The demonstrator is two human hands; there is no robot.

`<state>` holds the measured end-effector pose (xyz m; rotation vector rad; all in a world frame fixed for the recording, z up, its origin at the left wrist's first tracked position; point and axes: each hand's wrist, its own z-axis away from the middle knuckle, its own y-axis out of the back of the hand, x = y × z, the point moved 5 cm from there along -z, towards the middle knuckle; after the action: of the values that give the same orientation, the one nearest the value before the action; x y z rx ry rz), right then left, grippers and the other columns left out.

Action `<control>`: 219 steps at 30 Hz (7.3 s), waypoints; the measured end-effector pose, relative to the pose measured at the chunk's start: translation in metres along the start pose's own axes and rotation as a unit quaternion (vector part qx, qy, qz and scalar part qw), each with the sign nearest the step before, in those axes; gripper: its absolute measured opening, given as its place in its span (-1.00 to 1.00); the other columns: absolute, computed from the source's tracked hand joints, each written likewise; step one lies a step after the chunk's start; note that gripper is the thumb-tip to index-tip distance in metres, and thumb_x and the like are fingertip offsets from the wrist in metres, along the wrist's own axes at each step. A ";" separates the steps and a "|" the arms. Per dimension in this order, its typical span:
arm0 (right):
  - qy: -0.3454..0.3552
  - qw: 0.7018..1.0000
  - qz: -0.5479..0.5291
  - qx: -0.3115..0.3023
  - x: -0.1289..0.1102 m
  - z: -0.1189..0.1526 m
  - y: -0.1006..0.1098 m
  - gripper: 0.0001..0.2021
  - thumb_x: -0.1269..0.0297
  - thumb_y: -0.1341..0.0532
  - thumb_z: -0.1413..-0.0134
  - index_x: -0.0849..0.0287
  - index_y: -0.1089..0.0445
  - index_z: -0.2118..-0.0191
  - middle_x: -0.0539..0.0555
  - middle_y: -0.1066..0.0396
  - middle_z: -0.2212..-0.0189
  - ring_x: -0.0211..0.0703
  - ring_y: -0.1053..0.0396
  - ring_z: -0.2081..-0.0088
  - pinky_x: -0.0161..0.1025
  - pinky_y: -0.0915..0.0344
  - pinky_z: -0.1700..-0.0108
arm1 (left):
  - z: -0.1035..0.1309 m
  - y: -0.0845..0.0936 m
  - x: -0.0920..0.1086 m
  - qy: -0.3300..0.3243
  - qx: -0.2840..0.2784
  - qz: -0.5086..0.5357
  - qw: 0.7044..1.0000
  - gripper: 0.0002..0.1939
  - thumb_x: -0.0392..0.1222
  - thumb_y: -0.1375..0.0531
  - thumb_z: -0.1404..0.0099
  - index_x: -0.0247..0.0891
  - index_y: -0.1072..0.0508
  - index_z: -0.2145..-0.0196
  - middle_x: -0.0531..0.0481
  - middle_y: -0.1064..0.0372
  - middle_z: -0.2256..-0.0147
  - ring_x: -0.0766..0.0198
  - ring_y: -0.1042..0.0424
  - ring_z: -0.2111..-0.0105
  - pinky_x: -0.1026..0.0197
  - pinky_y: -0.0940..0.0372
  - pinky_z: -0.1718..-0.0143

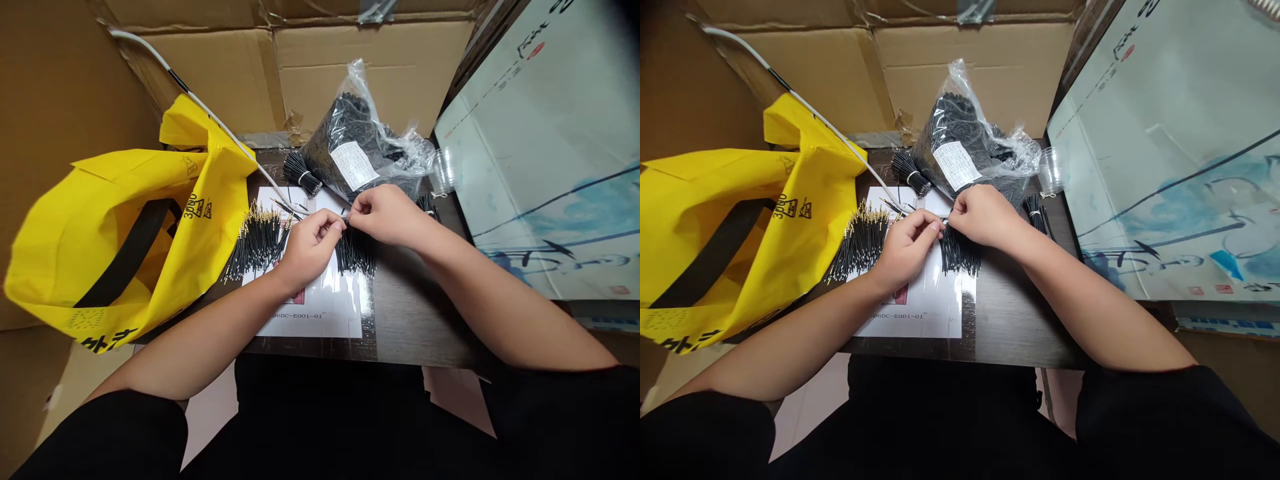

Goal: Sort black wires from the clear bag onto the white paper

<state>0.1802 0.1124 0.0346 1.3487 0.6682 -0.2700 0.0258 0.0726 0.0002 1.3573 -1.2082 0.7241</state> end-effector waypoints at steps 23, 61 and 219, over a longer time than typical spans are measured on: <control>0.252 0.954 0.159 -0.022 -0.053 -0.015 -0.023 -0.80 0.39 -0.16 -0.25 0.14 -0.55 0.17 0.10 -0.45 0.27 -0.18 -0.28 0.29 -0.20 0.00 0.31 | 0.028 -0.023 0.029 -0.233 -0.233 -0.087 0.940 -0.86 -0.36 -0.08 -0.12 -0.22 -0.23 0.55 0.12 -0.11 0.59 0.35 -0.08 0.55 0.21 -0.04 0.49; 0.201 0.962 -0.020 -0.181 -0.060 0.014 0.081 -0.84 0.32 -0.31 -0.20 0.14 -0.44 0.43 -0.09 -0.31 0.56 -0.42 -0.13 0.54 -0.30 -0.04 0.48 | 0.006 -0.010 0.001 0.064 -0.135 0.152 0.977 -0.71 -0.06 -0.01 -0.46 -0.22 -0.39 0.35 0.07 -0.22 0.56 0.37 -0.19 0.57 0.24 -0.14 0.53; 0.155 0.961 -0.179 0.147 -0.009 0.033 0.001 -0.86 0.30 -0.26 -0.19 0.21 -0.48 0.37 -0.01 -0.44 0.42 -0.27 -0.33 0.35 -0.28 -0.23 0.25 | -0.003 -0.001 0.003 0.014 -0.039 0.050 0.998 -0.78 -0.04 -0.34 -0.27 -0.26 -0.61 0.38 -0.02 -0.54 0.38 0.34 -0.40 0.39 0.25 -0.31 0.30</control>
<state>0.1832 0.0794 0.0432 1.5650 1.1753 -0.4679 0.0285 0.0740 0.0034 1.2248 -1.2764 0.7566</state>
